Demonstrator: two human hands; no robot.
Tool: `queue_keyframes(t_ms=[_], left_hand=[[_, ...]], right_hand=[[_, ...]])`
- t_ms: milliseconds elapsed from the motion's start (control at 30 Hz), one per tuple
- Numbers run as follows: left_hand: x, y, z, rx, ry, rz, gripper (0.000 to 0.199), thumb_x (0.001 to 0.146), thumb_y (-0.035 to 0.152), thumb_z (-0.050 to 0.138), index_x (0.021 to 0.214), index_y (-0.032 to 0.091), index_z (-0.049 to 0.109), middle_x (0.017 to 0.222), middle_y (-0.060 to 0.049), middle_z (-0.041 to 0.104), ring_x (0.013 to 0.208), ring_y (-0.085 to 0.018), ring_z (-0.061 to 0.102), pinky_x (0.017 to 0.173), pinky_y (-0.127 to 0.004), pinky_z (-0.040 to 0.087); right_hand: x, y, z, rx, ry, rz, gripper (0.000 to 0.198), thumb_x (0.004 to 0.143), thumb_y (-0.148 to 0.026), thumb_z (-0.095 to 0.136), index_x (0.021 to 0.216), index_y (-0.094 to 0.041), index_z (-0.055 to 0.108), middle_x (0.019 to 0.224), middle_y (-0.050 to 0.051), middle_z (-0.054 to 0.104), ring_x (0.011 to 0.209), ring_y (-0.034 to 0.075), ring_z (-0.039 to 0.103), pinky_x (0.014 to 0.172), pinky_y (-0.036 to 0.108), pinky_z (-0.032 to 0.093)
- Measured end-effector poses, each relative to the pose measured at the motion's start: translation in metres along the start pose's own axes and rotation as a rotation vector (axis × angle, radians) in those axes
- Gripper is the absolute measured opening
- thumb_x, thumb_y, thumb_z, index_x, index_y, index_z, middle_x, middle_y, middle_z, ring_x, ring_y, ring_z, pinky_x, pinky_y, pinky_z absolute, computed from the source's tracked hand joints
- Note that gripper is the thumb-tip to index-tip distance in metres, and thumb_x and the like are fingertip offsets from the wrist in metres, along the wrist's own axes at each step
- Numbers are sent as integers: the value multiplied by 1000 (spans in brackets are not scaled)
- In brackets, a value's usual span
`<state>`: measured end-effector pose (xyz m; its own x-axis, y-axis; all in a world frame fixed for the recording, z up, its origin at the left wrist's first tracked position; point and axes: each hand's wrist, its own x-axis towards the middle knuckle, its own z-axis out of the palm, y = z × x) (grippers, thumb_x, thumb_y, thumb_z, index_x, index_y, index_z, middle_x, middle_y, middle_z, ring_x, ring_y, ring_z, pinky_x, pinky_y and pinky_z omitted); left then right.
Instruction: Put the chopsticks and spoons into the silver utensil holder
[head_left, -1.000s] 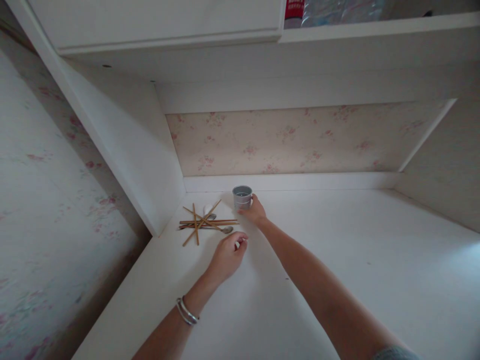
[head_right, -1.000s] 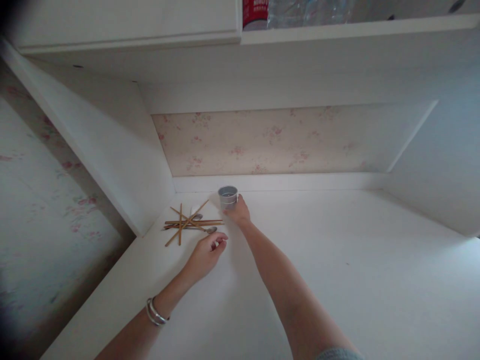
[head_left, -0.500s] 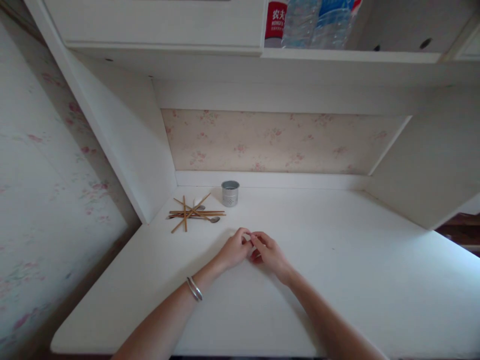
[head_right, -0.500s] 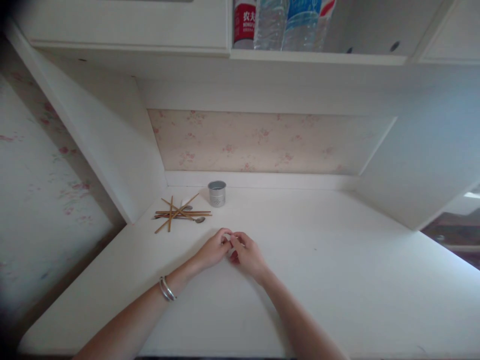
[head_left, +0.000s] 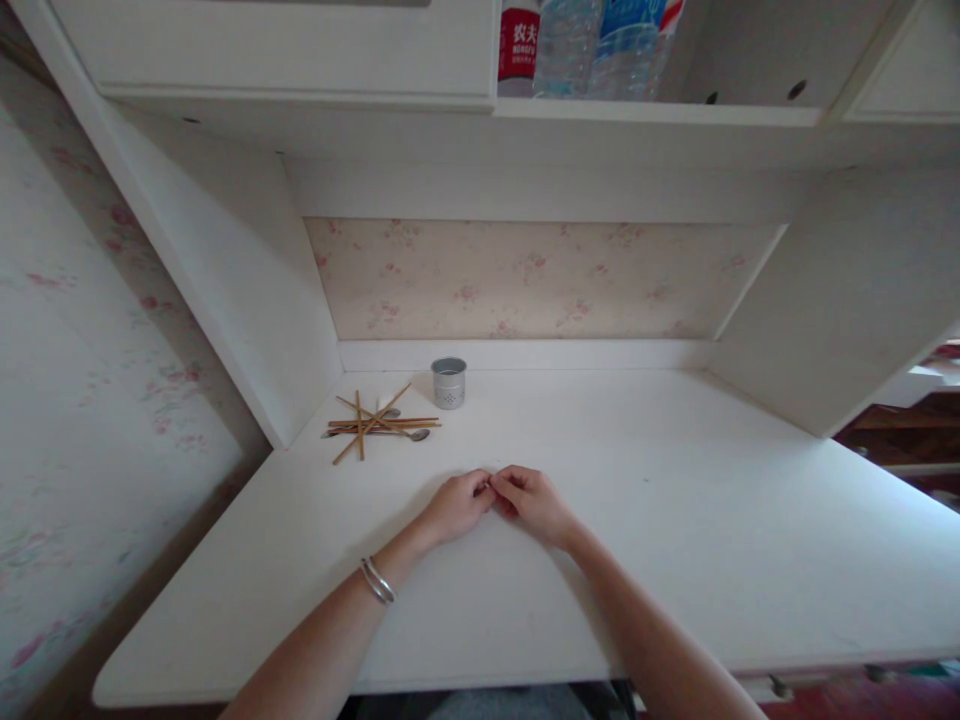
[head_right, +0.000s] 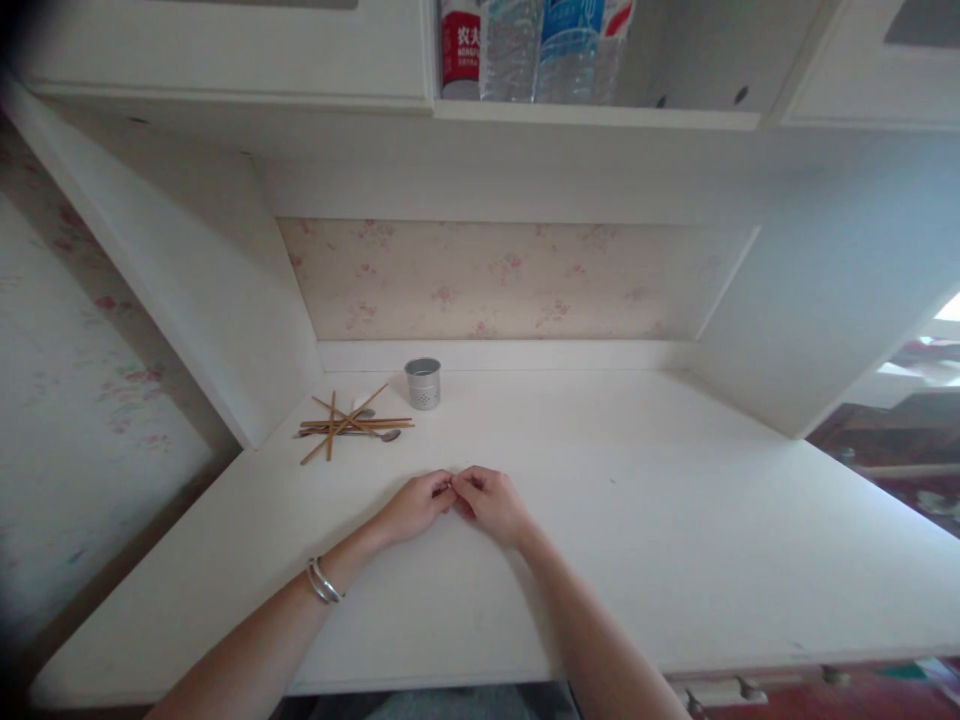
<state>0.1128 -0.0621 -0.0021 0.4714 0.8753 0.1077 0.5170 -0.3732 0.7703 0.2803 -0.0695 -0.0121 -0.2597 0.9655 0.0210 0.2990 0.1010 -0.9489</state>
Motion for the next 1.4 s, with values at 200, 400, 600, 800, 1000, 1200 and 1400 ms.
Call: queue_keyframes(t_ms=[200, 400, 600, 800, 1000, 1200, 1400], left_hand=[[1, -1, 1, -14, -4, 5, 27, 87, 32, 42, 87, 16, 64, 79, -3, 66, 72, -15, 58, 64, -23, 40], [1, -2, 1, -42, -19, -8, 28, 86, 33, 42, 91, 17, 64, 83, -3, 68, 74, -16, 60, 66, -24, 42], [0, -4, 3, -40, -9, -19, 29, 86, 32, 43, 93, 17, 66, 86, -4, 69, 77, -17, 61, 69, -26, 44], [1, -6, 3, -47, -10, -4, 27, 85, 30, 43, 94, 18, 66, 87, -4, 69, 79, -17, 62, 71, -26, 44], [1, -9, 4, -55, -15, -6, 28, 85, 32, 44, 94, 17, 65, 87, -4, 69, 78, -17, 61, 70, -26, 45], [1, -10, 5, -41, -7, -14, 27, 85, 31, 44, 93, 17, 65, 87, -4, 69, 78, -17, 61, 70, -26, 45], [1, -8, 4, -51, -9, -24, 27, 84, 31, 45, 94, 17, 66, 87, -4, 70, 79, -17, 61, 72, -26, 45]], right_hand=[[0, -1, -2, -55, -16, -21, 36, 88, -47, 48, 75, -17, 63, 58, -2, 54, 51, 10, 45, 49, 21, 33], [-3, -4, -2, -93, -5, -32, 33, 88, -44, 49, 76, -18, 64, 58, -2, 55, 52, 10, 46, 50, 22, 33], [-3, -5, -2, -103, -3, -24, 32, 87, -44, 49, 77, -18, 65, 59, -1, 56, 52, 11, 47, 50, 22, 33], [-2, -3, -1, -97, 3, -30, 32, 87, -44, 48, 78, -18, 65, 59, -1, 55, 52, 11, 46, 49, 22, 33], [-3, -3, -1, -89, -5, -25, 31, 87, -44, 49, 79, -19, 64, 58, -2, 55, 52, 11, 46, 50, 22, 33], [-3, -3, -1, -88, 1, -27, 32, 86, -45, 49, 76, -19, 64, 59, -2, 56, 53, 11, 47, 51, 22, 34], [-3, -2, -1, -96, 4, -26, 31, 87, -44, 49, 77, -19, 65, 59, -2, 56, 52, 11, 47, 51, 22, 35]])
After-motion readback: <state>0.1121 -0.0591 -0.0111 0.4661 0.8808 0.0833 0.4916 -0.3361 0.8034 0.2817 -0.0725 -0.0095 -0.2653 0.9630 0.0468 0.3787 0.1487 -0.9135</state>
